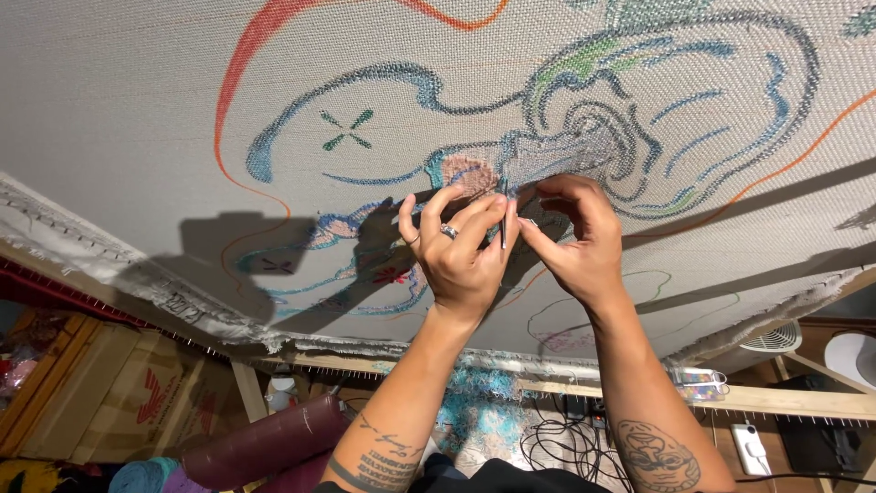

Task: Trimming and picking out stray yarn from a tufted rug canvas using tweezers.

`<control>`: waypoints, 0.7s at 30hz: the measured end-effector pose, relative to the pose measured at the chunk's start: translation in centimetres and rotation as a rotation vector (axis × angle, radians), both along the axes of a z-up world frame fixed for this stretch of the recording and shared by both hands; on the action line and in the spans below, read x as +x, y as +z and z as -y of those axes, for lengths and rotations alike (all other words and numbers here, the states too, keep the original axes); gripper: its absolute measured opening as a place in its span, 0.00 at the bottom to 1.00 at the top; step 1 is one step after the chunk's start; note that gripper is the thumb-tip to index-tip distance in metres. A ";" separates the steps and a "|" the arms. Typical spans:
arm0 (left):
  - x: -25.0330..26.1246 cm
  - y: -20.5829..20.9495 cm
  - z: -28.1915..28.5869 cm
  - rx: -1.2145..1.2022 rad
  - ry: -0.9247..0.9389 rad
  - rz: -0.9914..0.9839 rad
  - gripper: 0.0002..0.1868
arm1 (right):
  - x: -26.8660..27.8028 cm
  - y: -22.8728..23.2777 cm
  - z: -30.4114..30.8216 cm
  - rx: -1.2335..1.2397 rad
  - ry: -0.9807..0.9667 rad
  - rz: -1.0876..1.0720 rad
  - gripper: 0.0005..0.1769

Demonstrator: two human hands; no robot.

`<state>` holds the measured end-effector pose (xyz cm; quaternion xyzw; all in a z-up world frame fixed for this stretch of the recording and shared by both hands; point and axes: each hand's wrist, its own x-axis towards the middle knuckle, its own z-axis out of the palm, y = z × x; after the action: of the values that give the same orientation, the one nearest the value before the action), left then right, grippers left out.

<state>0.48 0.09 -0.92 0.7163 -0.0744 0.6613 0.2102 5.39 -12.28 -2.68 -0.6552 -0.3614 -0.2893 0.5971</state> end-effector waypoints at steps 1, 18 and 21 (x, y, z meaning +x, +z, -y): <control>0.0 0.1 0.0 0.000 -0.001 0.000 0.05 | 0.0 0.0 0.0 0.000 -0.001 0.000 0.21; -1.0 0.3 0.5 -0.023 -0.123 -0.111 0.05 | 0.1 -0.2 0.0 0.004 0.005 -0.001 0.20; -1.2 -0.2 1.2 -0.006 -0.147 -0.104 0.05 | 0.2 -0.3 0.0 0.019 0.019 0.000 0.19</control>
<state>-0.74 -1.08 -1.11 0.7417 -0.1135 0.6061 0.2638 5.54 -12.28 -2.95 -0.6458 -0.3648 -0.2873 0.6061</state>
